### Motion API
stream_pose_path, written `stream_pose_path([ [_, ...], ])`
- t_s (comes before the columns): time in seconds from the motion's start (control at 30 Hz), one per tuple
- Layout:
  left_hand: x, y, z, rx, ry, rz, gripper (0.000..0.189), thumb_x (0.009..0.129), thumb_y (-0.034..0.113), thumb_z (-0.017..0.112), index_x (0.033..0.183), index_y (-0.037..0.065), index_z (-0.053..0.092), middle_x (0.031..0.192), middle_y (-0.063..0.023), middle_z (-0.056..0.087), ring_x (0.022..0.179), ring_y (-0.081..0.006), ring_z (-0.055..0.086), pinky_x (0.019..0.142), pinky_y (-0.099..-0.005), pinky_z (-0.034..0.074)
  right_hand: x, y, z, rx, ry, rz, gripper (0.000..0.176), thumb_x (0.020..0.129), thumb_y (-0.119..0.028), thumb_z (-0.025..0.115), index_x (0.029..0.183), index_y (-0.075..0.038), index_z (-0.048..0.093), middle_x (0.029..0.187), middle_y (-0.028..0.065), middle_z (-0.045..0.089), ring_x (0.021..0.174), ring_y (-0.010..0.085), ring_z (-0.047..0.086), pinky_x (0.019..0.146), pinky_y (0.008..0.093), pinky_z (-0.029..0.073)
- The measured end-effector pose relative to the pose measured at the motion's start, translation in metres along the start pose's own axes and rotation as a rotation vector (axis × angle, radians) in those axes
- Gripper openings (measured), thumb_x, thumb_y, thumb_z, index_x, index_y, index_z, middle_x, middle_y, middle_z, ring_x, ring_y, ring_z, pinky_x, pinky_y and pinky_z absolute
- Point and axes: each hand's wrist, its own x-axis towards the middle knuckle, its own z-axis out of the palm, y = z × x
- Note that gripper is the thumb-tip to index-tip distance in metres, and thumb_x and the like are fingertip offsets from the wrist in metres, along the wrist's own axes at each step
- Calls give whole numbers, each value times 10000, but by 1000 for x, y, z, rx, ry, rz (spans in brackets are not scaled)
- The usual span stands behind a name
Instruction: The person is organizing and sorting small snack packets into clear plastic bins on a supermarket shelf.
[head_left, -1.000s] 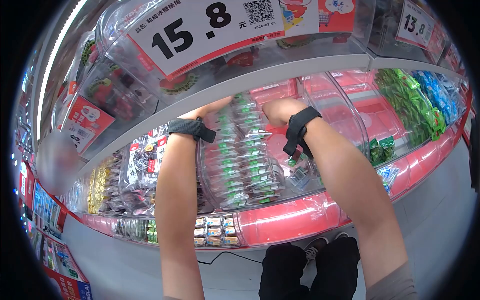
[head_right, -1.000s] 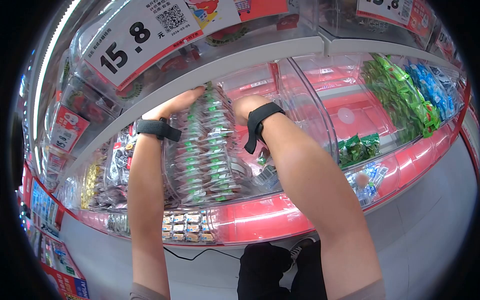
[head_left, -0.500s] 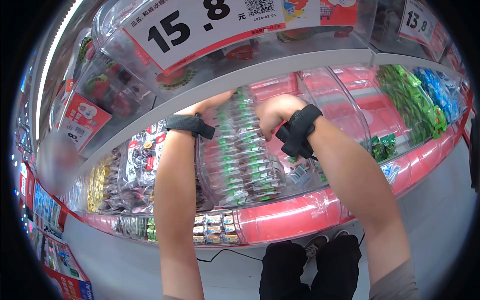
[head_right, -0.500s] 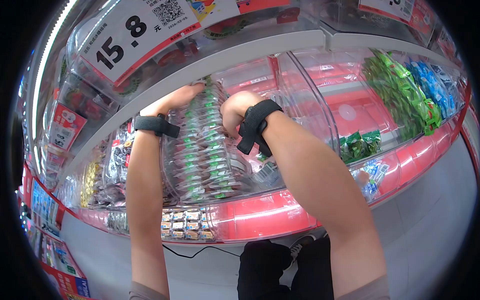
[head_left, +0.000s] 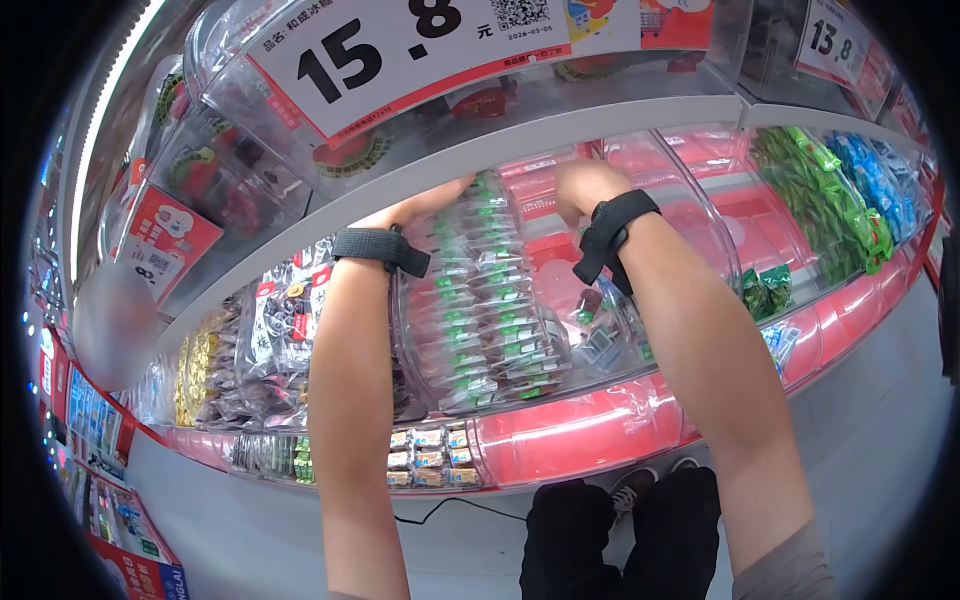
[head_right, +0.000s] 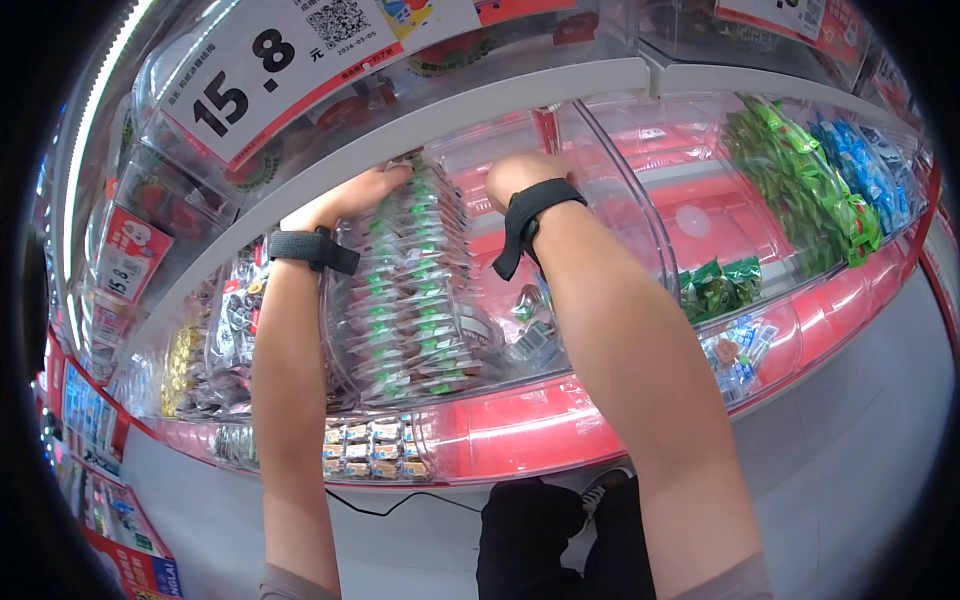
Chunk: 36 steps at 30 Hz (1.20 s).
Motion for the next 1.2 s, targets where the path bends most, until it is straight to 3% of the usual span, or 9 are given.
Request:
stream_pose_path([
  [0.13, 1, 2, -1, 19, -9, 11, 396, 845, 295, 558, 1162, 61, 596, 1080, -193, 636, 962, -344, 610, 826, -392, 471, -10, -2, -9, -42, -148, 53, 371, 690, -182, 799, 1026, -58, 703, 1011, 124, 695, 895, 292, 682, 769, 414, 536],
  [0.33, 3, 4, -5, 43, -99, -32, 399, 845, 290, 557, 1174, 66, 589, 1096, -191, 632, 972, -341, 608, 837, -386, 470, 1, 4, 1, -16, -78, 86, 405, 665, -239, 829, 1009, -60, 710, 1010, 129, 694, 893, 282, 683, 778, 411, 540],
  [0.43, 0, 9, -9, 36, -113, -56, 404, 844, 288, 557, 1182, 68, 585, 1107, -191, 628, 984, -340, 604, 845, -382, 467, 1, 6, 7, 0, 3, 55, 420, 660, -247, 833, 1004, -42, 708, 988, 135, 697, 872, 278, 687, 756, 408, 544],
  [0.53, -2, 8, -11, 11, -78, -19, 408, 844, 288, 557, 1187, 69, 584, 1113, -188, 626, 994, -339, 600, 852, -378, 464, 25, 6, 11, -102, -170, -84, 411, 674, -224, 818, 1008, -16, 699, 966, 137, 700, 865, 292, 684, 746, 422, 545],
  [0.63, 1, 2, -2, 16, -43, -2, 409, 845, 288, 557, 1189, 69, 582, 1114, -185, 626, 1001, -336, 597, 857, -376, 462, 33, 8, 14, -29, -140, -108, 389, 693, -207, 801, 1002, 2, 693, 936, 143, 701, 839, 304, 681, 734, 421, 541],
  [0.73, -1, 3, -5, 25, -62, -16, 405, 846, 283, 555, 1187, 67, 582, 1110, -183, 628, 998, -333, 598, 857, -376, 463, 17, 2, 6, 77, -215, -65, 265, 763, -93, 668, 1018, -30, 703, 1104, 193, 647, 996, 346, 641, 849, 432, 506],
  [0.83, -1, 4, -8, 19, -75, -1, 398, 847, 278, 552, 1182, 65, 584, 1102, -185, 629, 986, -334, 601, 848, -380, 465, 13, 3, 8, 18, -182, -91, 392, 725, -258, 766, 1006, 2, 682, 981, 150, 686, 821, 280, 671, 709, 404, 528],
  [1.03, 1, 6, -7, 47, -77, -15, 388, 847, 283, 552, 1153, 47, 589, 1065, -194, 636, 948, -342, 610, 818, -392, 469, 2, 1, 8, -155, -387, -331, 528, 660, -371, 807, 1032, -19, 675, 910, 131, 688, 746, 259, 660, 660, 394, 520],
  [1.2, -2, 8, -6, 58, -50, -27, 381, 848, 293, 551, 1129, 41, 599, 1036, -192, 645, 922, -342, 618, 802, -394, 473, 7, -2, 13, 66, -351, -312, 386, 624, -357, 821, 822, -43, 715, 766, 57, 689, 651, 228, 649, 591, 370, 498],
])
